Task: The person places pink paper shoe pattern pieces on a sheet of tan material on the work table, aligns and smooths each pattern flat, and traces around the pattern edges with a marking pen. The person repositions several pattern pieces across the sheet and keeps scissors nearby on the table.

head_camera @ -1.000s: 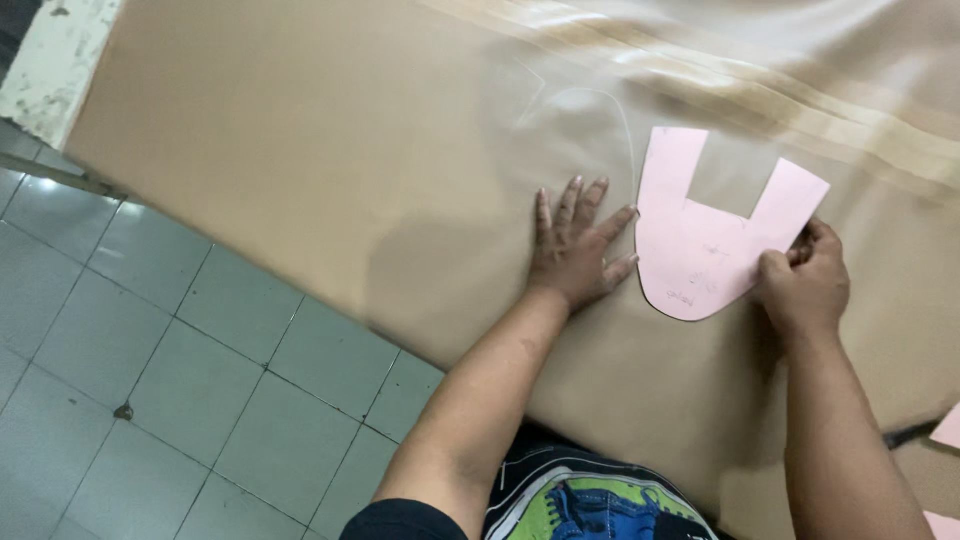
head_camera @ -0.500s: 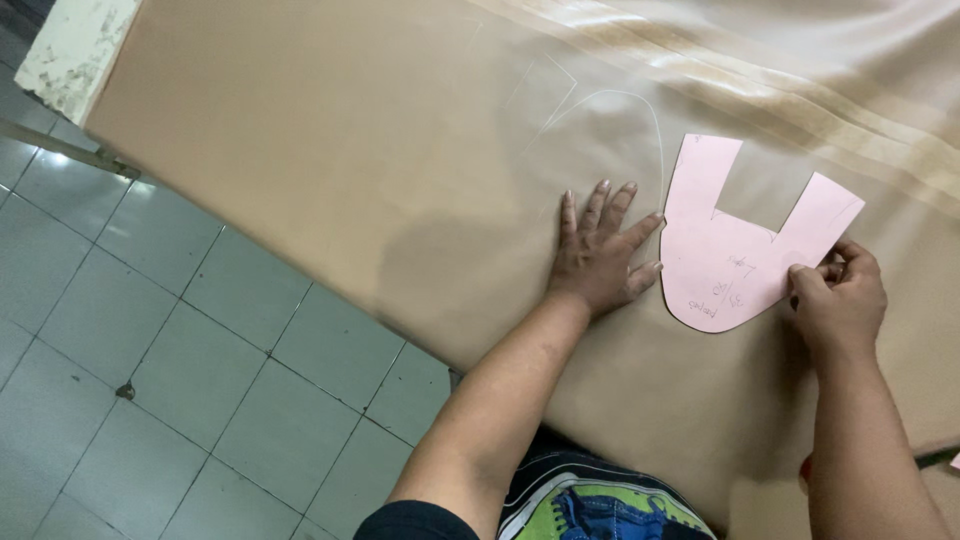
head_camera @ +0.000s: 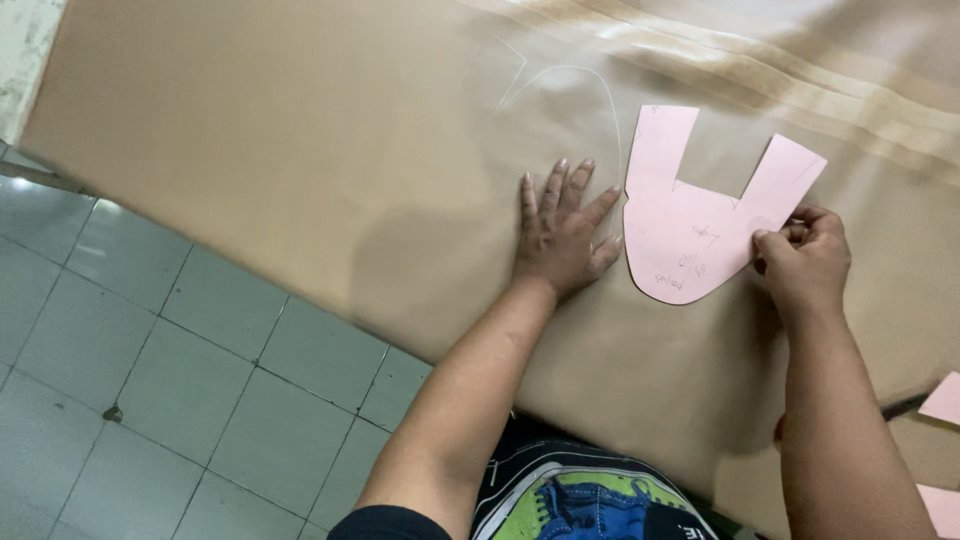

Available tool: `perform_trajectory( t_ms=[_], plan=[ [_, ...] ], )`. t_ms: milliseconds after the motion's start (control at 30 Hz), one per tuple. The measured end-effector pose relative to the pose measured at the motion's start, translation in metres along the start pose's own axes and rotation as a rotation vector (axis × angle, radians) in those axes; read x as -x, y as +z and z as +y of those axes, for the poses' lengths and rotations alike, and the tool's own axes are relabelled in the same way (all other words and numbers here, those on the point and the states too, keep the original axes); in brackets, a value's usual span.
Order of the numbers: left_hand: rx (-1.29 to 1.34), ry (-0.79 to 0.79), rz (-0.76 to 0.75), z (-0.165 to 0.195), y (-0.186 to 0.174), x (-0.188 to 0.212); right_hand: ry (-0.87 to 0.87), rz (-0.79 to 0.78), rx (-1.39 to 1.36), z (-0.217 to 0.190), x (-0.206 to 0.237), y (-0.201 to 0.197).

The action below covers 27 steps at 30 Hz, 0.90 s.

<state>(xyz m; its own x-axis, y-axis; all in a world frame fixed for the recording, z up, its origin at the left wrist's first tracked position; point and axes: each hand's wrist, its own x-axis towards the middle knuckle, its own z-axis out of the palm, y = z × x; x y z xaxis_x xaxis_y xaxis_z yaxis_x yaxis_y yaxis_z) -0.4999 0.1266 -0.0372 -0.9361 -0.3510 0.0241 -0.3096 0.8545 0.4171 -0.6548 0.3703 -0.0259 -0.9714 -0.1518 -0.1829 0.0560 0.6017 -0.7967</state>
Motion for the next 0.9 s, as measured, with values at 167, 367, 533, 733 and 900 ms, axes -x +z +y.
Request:
perform_trajectory(
  t_ms=[167,367,533,733,900],
  plan=[
    [-0.028,0.017,0.015,0.003,0.008,-0.005,-0.007,-0.017,-0.092,0.011,-0.01,-0.003],
    [0.0,0.015,0.011,0.008,0.012,-0.006,-0.006,-0.041,-0.07,0.009,-0.009,-0.011],
    [0.004,0.022,0.02,0.01,0.015,-0.006,0.0,-0.066,-0.12,0.004,-0.008,-0.013],
    [-0.013,-0.006,-0.02,0.015,0.012,-0.009,0.056,-0.049,-0.048,0.0,-0.007,-0.014],
    [0.017,-0.017,-0.036,0.017,0.009,-0.011,0.006,-0.058,-0.067,-0.002,-0.008,-0.016]
  ],
)
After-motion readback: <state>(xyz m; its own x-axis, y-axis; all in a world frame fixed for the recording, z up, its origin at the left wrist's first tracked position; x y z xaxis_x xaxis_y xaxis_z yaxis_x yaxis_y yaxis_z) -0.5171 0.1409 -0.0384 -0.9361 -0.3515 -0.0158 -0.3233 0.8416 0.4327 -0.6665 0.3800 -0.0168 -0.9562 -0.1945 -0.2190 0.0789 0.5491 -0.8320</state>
